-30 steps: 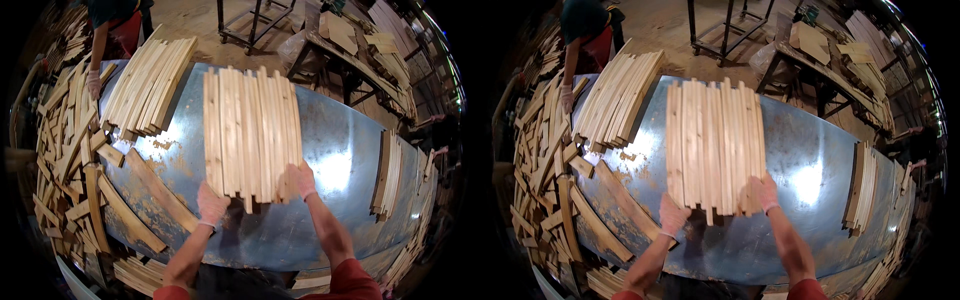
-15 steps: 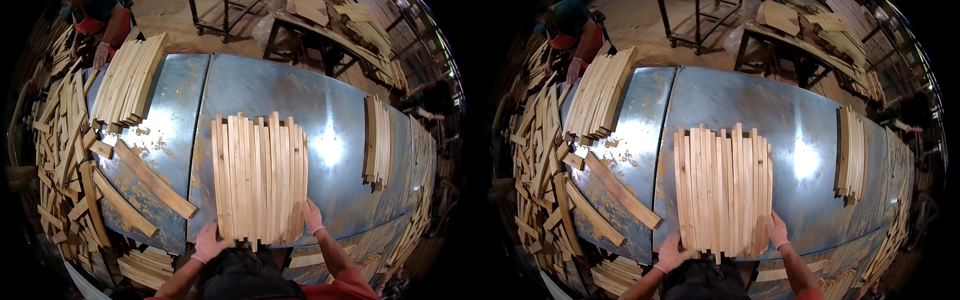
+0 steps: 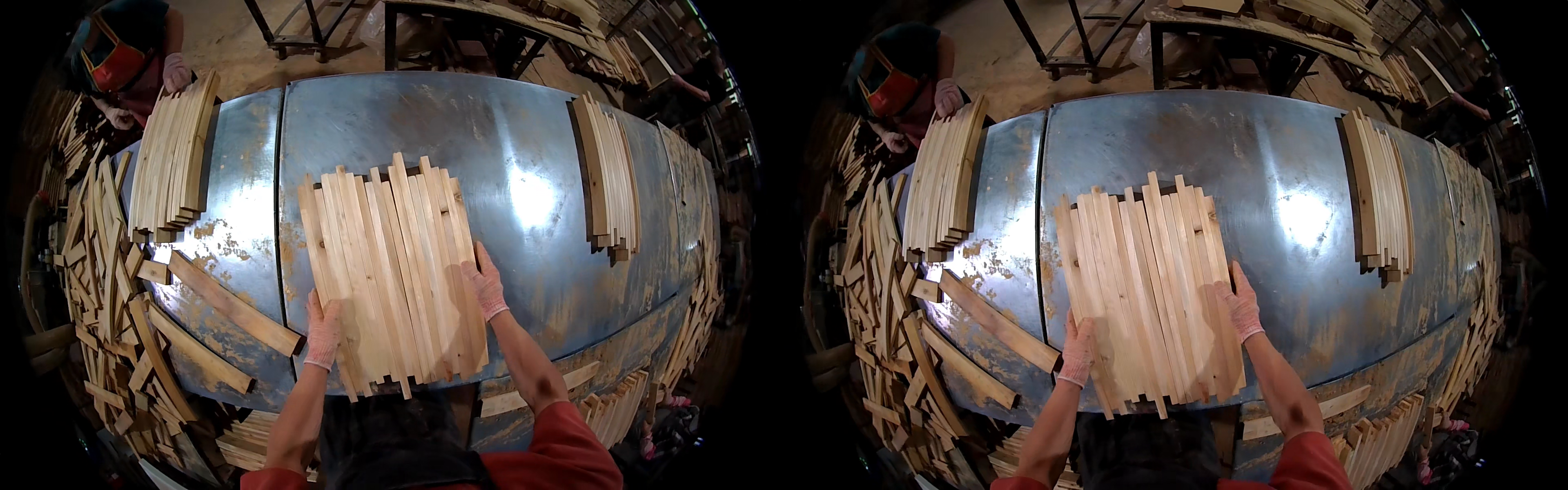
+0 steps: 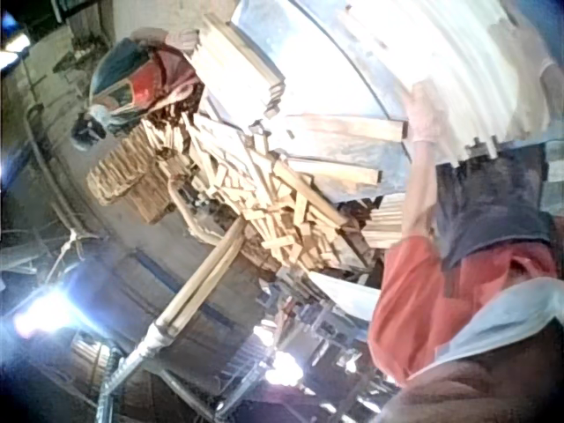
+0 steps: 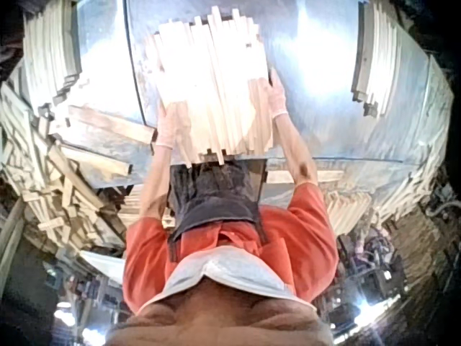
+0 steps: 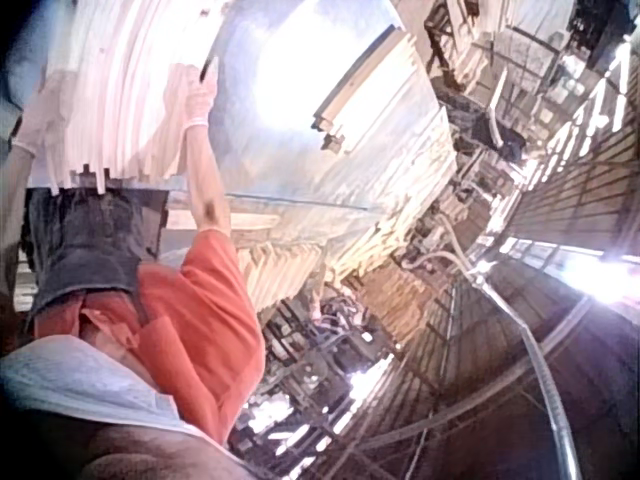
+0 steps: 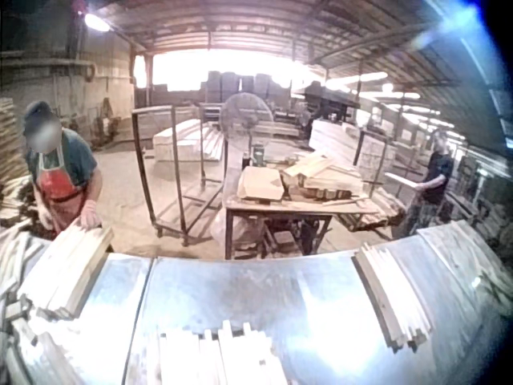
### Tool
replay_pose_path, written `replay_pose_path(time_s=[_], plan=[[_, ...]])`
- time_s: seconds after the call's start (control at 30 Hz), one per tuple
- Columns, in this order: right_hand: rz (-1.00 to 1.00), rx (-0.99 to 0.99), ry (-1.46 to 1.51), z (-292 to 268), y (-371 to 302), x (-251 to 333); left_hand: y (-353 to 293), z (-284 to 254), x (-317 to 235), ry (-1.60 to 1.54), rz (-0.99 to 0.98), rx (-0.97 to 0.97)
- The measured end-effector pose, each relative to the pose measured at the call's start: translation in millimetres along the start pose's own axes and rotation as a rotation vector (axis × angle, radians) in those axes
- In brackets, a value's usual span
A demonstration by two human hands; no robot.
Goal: The person repeatedly picks up stacks of light-colored wooden planks from a metal table and places them onto a conveyor belt. The person wears gloves and moves the planks in batches, aligning them on the belt before returning to the table to gather more.
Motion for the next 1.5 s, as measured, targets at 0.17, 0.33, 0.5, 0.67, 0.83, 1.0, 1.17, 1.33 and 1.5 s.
replay_pose_path(time_s=[0.17,0.33,0.5,0.67,0.83,1.0,1.17,1.33,1.5], plan=[[0.193,0.137,0.204,10,-6,4,-8,5,-6,-0.685,-0.177,0.067],[0.408,0.271,0.127,5,-13,-7,-3,13,1,-0.698,-0.287,0.219],[0.391,0.325,0.179,-2,-43,2,-46,4,-14,-0.767,-0.282,0.271],[0.278,0.391,0.140,17,-86,22,-100,-32,23,-0.824,-0.246,0.212],[0.162,0.567,0.088,54,-109,36,-172,-96,45,-0.922,-0.044,0.094],[-0.011,0.822,0.033,127,-187,96,-313,-177,67,-0.951,0.090,-0.157],[-0.192,1.093,0.029,219,-368,147,-468,-237,157,-1.085,0.388,-0.420],[-0.356,1.439,-0.095,268,-550,132,-669,-266,252,-1.131,0.434,-0.748],[-0.375,1.735,-0.218,312,-762,92,-843,-263,344,-1.436,0.586,-0.953]])
Point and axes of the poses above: each hand's wrist, its own y-axis towards the middle knuckle, its own z-axis out of the palm, x = y × z, the point moved 8 cm from there along y, towards the middle knuckle, and after that the axes turned 6 degrees about -y, right-handed, at the moved point
